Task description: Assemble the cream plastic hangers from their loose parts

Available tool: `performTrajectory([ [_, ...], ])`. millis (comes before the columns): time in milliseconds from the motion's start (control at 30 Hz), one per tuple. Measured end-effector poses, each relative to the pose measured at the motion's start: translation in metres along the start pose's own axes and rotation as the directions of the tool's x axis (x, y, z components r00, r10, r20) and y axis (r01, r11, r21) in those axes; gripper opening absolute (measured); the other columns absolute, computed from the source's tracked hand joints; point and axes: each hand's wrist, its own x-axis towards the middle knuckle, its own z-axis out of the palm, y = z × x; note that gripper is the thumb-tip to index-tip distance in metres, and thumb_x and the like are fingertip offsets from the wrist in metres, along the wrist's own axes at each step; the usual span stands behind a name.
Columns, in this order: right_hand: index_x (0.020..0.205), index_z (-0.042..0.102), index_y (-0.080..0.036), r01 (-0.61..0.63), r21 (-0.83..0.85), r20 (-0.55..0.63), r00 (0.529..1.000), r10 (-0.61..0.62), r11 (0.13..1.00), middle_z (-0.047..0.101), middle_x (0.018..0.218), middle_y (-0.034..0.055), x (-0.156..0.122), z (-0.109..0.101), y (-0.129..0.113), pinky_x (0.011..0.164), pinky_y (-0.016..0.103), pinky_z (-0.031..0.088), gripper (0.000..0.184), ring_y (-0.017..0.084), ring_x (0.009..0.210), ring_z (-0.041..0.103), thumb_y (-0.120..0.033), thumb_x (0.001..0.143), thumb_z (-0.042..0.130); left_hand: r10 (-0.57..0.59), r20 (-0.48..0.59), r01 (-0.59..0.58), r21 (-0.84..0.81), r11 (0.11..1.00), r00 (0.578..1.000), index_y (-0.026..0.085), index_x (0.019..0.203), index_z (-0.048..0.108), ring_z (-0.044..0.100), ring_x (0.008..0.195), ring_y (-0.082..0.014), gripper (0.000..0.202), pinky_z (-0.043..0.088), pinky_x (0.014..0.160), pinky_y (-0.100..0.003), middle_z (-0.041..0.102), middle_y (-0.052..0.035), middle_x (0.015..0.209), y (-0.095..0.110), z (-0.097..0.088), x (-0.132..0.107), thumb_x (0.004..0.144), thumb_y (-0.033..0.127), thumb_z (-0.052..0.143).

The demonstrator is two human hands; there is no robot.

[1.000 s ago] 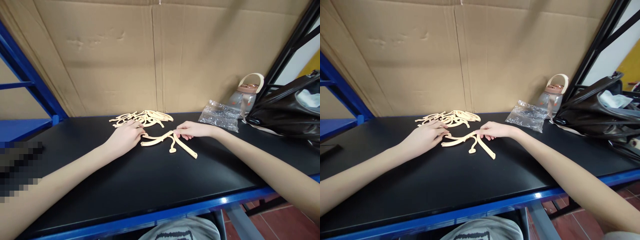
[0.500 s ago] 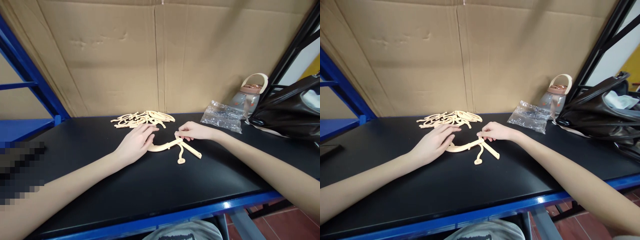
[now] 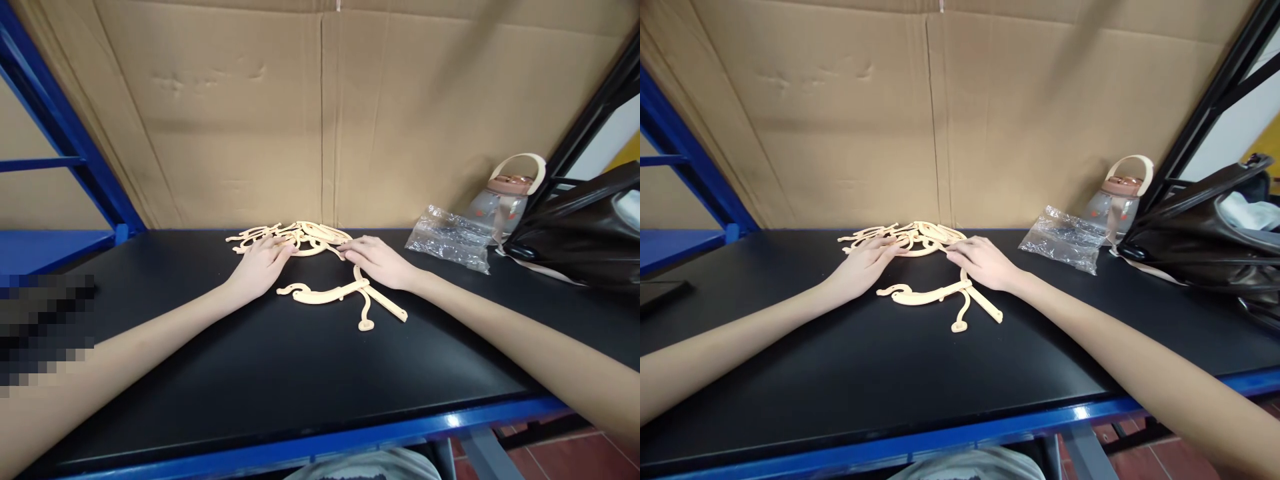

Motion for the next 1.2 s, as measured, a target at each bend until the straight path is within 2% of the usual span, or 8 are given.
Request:
performTrajectory([
  [100,0.103,0.066,-0.020,-0.036,-0.056,-0.119,0.993,0.029,0.998,0.071,0.099,0.0043,-0.001,-0.007,-0.001,0.095,0.041,0.038,0.049,0.022,0.099,0.059,-0.041,0.101,0.023,-0.038,-0.118,0.046,0.068,0.997,0.992,0.019,0.124,0.059,0.036,0.134,-0.0266,0.060,0.026,0.111,-0.046,0.049,-0.0100,0.140,-0.016,-0.003,0.006,0.096,0.049,0.015],
  [200,0.105,0.066,-0.019,-0.001,-0.066,-0.077,0.997,-0.004,0.998,0.069,0.107,0.0053,-0.002,-0.008,0.001,0.093,0.038,0.039,0.048,0.021,0.103,0.059,-0.041,0.100,0.024,-0.238,-0.173,0.264,0.151,0.953,0.956,0.015,0.137,0.046,0.027,0.139,-0.0315,0.065,0.022,0.112,-0.050,0.036,-0.0139,0.149,-0.042,-0.011,0.015,0.094,0.052,0.015],
  [267,0.107,0.066,-0.020,0.025,-0.071,0.000,1.000,-0.025,0.997,0.067,0.115,0.0053,-0.002,-0.005,0.003,0.095,0.038,0.038,0.049,0.021,0.110,0.057,-0.041,0.101,0.023,-0.369,-0.114,0.385,0.178,0.906,0.922,0.010,0.141,0.038,0.029,0.138,-0.0368,0.072,0.027,0.108,-0.054,0.034,-0.0194,0.149,-0.058,-0.015,0.020,0.092,0.056,0.014],
  [367,0.106,0.067,-0.019,-0.019,-0.113,0.048,0.999,0.024,0.993,0.067,0.116,0.0065,-0.003,-0.002,0.006,0.095,0.039,0.037,0.052,0.023,0.111,0.056,-0.043,0.100,0.022,-0.418,-0.011,0.412,0.192,0.891,0.908,0.007,0.136,0.046,0.045,0.125,-0.0430,0.077,0.036,0.098,-0.059,0.049,-0.0244,0.137,-0.071,-0.016,0.023,0.090,0.059,0.014],
  [667,0.060,0.063,-0.017,-0.170,-0.287,0.055,0.980,0.193,0.943,0.063,0.062,0.0096,-0.004,-0.025,-0.002,0.088,0.043,0.035,0.066,0.025,0.079,0.061,-0.054,0.097,0.022,-0.178,0.176,0.150,0.158,0.976,0.968,0.013,0.139,0.043,0.045,0.126,-0.0341,0.078,0.036,0.103,-0.045,0.049,-0.0165,0.139,-0.061,-0.012,0.019,0.087,0.067,0.022],
  [900,0.061,0.068,-0.019,-0.139,-0.198,0.096,0.982,0.161,0.970,0.060,0.057,0.0075,-0.008,-0.030,-0.020,0.086,0.040,0.036,0.068,0.024,0.077,0.059,-0.058,0.095,0.024,-0.022,0.253,-0.001,0.090,0.996,0.967,0.015,0.147,0.030,0.045,0.125,-0.0352,0.092,0.034,0.104,-0.046,0.048,-0.0160,0.140,-0.046,-0.016,0.015,0.078,0.075,0.039],
  [1067,0.068,0.066,-0.018,-0.093,-0.214,0.031,0.994,0.102,0.972,0.064,0.068,0.0068,-0.006,-0.031,-0.025,0.082,0.036,0.037,0.059,0.021,0.076,0.059,-0.047,0.098,0.025,0.015,0.211,-0.031,0.075,0.997,0.977,0.015,0.146,0.029,0.046,0.125,-0.0349,0.092,0.033,0.105,-0.048,0.047,-0.0157,0.141,-0.042,-0.011,0.014,0.077,0.074,0.045],
  [1200,0.072,0.064,-0.018,-0.011,-0.244,0.066,0.997,0.028,0.970,0.065,0.071,0.0056,-0.005,-0.032,-0.026,0.080,0.034,0.038,0.050,0.019,0.074,0.058,-0.041,0.099,0.028,0.088,-0.016,-0.086,0.100,0.991,0.996,0.011,0.142,0.035,0.040,0.130,-0.0328,0.079,0.032,0.107,-0.048,0.043,-0.0180,0.143,-0.030,-0.011,0.009,0.084,0.065,0.045],
])
